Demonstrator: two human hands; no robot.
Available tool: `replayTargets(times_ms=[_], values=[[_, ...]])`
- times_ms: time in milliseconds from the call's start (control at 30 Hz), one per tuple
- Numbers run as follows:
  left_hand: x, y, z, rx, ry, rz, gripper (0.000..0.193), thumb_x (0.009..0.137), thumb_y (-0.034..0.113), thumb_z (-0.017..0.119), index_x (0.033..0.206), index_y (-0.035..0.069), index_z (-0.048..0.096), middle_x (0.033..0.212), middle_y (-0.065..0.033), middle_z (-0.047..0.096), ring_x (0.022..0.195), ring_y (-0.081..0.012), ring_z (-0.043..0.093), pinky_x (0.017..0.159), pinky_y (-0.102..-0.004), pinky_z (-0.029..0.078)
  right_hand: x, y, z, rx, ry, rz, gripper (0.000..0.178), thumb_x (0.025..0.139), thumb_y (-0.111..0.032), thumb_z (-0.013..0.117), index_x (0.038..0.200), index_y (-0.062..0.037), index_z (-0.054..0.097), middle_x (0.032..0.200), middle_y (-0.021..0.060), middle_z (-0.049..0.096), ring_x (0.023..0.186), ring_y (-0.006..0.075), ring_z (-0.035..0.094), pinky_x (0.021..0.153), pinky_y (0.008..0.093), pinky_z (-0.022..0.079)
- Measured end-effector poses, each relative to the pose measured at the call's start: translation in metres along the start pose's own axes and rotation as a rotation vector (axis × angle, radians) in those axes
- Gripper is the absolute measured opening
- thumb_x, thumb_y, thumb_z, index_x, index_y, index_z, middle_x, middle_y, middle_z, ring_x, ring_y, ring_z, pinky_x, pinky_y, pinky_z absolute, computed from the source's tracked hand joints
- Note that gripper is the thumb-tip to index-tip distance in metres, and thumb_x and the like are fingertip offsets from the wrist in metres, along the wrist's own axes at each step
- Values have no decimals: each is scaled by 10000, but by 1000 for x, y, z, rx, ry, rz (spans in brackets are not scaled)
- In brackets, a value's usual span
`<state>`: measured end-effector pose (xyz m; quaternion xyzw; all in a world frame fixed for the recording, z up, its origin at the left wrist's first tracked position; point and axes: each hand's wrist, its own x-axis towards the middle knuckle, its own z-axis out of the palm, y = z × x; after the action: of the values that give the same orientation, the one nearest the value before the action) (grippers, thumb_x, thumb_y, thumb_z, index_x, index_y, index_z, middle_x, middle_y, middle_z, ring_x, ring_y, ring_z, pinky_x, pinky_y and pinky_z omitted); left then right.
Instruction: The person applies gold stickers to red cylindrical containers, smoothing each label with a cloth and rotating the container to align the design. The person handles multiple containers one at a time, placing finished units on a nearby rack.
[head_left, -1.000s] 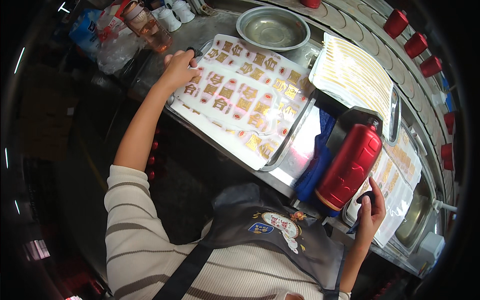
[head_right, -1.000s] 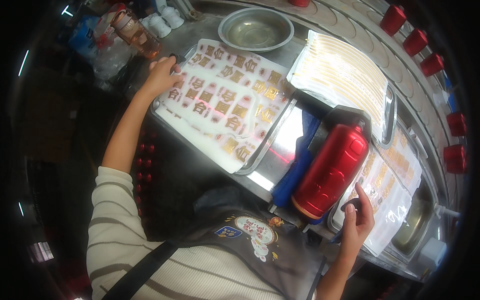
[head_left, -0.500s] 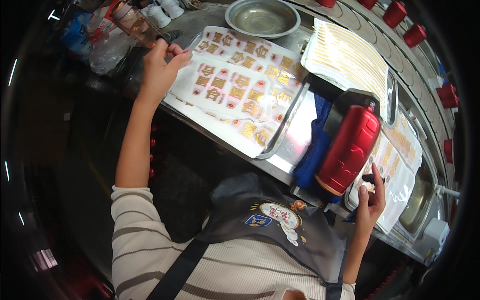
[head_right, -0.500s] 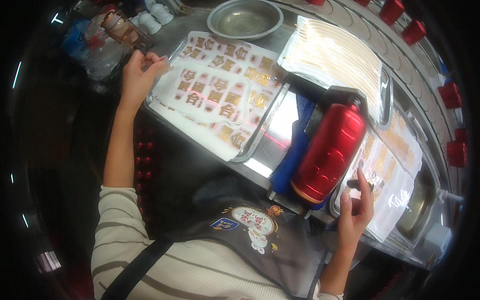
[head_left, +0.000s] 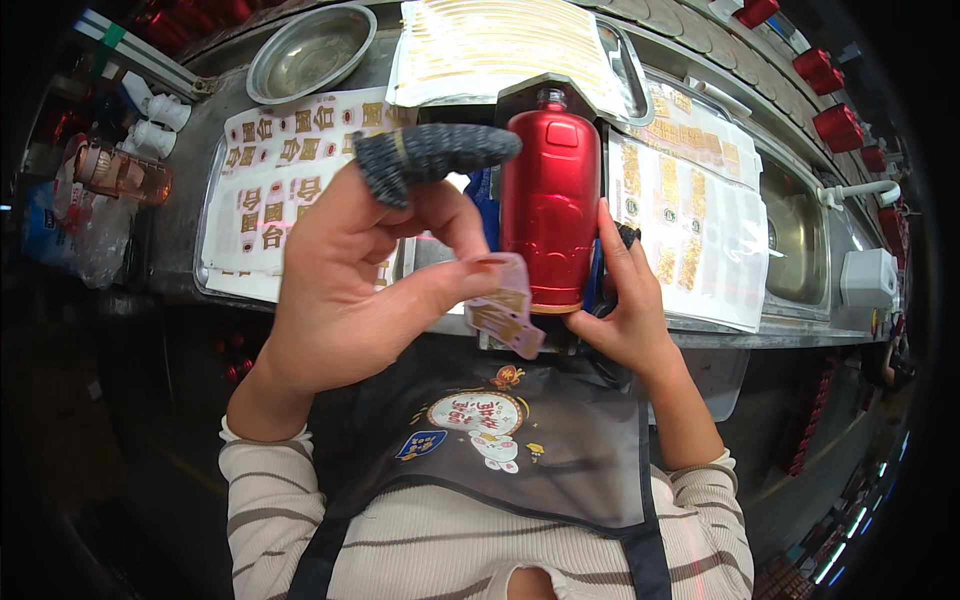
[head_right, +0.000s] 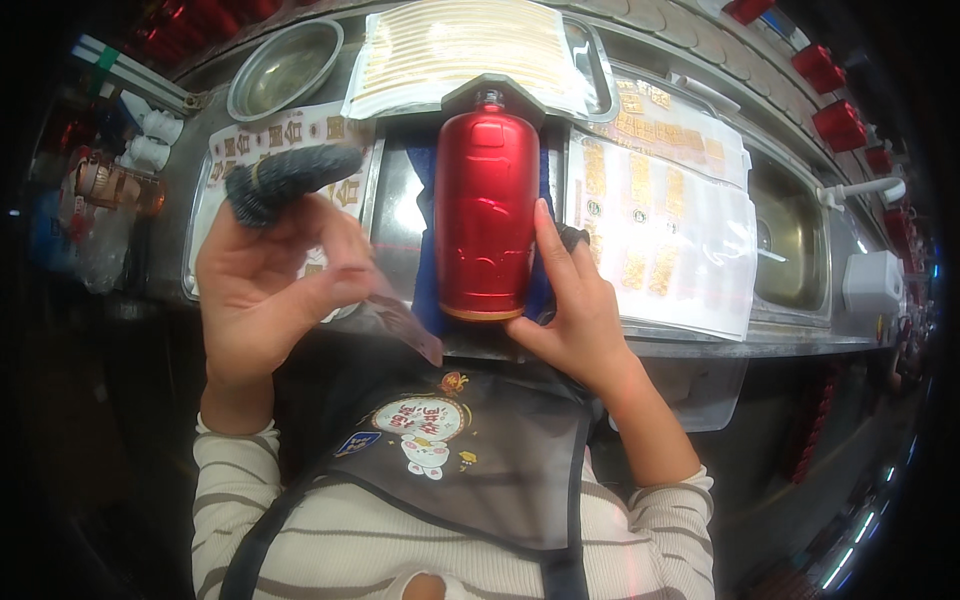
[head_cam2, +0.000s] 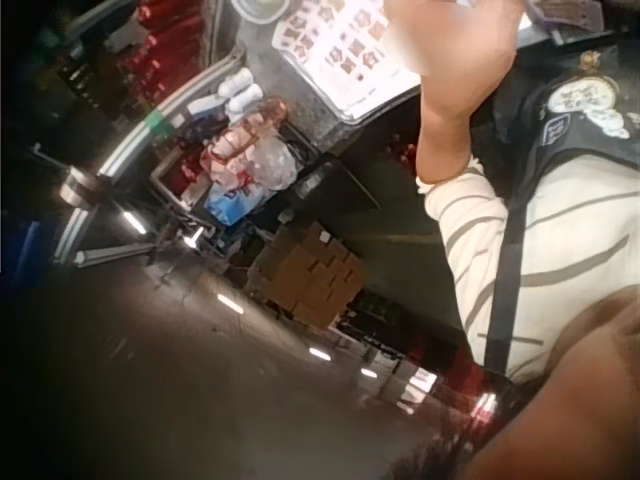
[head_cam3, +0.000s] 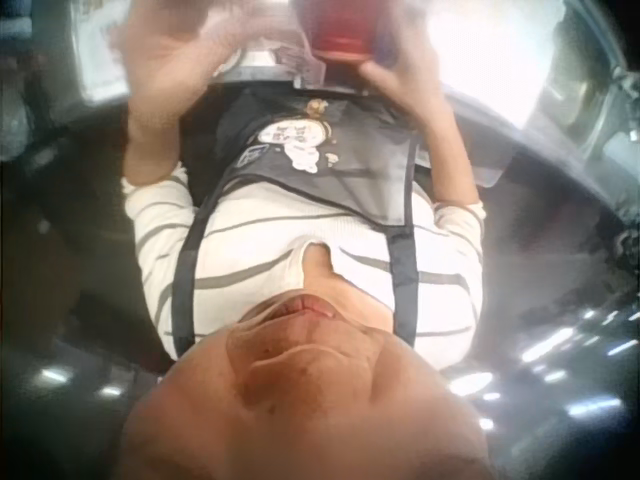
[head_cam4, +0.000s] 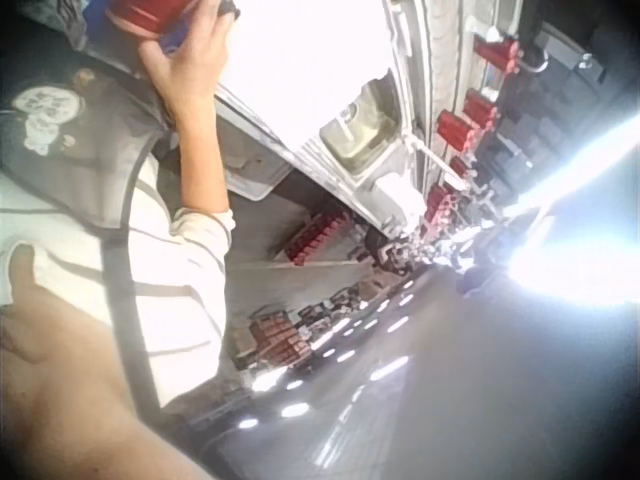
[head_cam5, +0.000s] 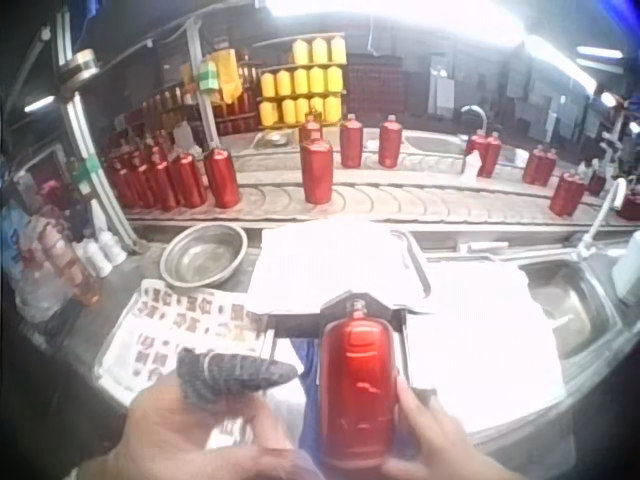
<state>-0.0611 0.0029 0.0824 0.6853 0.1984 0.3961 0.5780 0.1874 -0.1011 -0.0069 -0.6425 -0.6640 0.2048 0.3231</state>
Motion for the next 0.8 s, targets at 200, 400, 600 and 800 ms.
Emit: replayTargets(times_ms=[200,400,600,800], values=[[52,-43,24,-56,63,-55,314,846,-20,708,1128,-13,570,879,-18,626,810,-80,599,781,-251,512,1,0,1,72,-26,10,1040,632,-183,823,1549,-123,338,940,124,520,705,248,520,649,342,463],[71,-59,20,312,97,21,188,819,22,706,937,-33,569,808,-100,684,720,-150,661,672,-295,532,19,-8,-20,564,71,320,686,755,-180,803,1384,-71,551,1080,17,597,594,15,431,567,173,378],[71,-59,22,438,111,39,160,808,28,714,894,-31,593,792,-109,690,683,-162,653,653,-294,526,43,-14,-3,737,43,333,724,826,-238,783,1410,-11,419,1250,138,572,685,32,601,564,167,430],[69,-62,25,322,163,-1,177,793,29,730,915,-22,612,792,-74,687,700,-124,629,666,-282,518,42,-13,-6,787,33,301,733,835,-238,775,1420,-3,400,1258,146,561,703,51,618,589,174,475]])
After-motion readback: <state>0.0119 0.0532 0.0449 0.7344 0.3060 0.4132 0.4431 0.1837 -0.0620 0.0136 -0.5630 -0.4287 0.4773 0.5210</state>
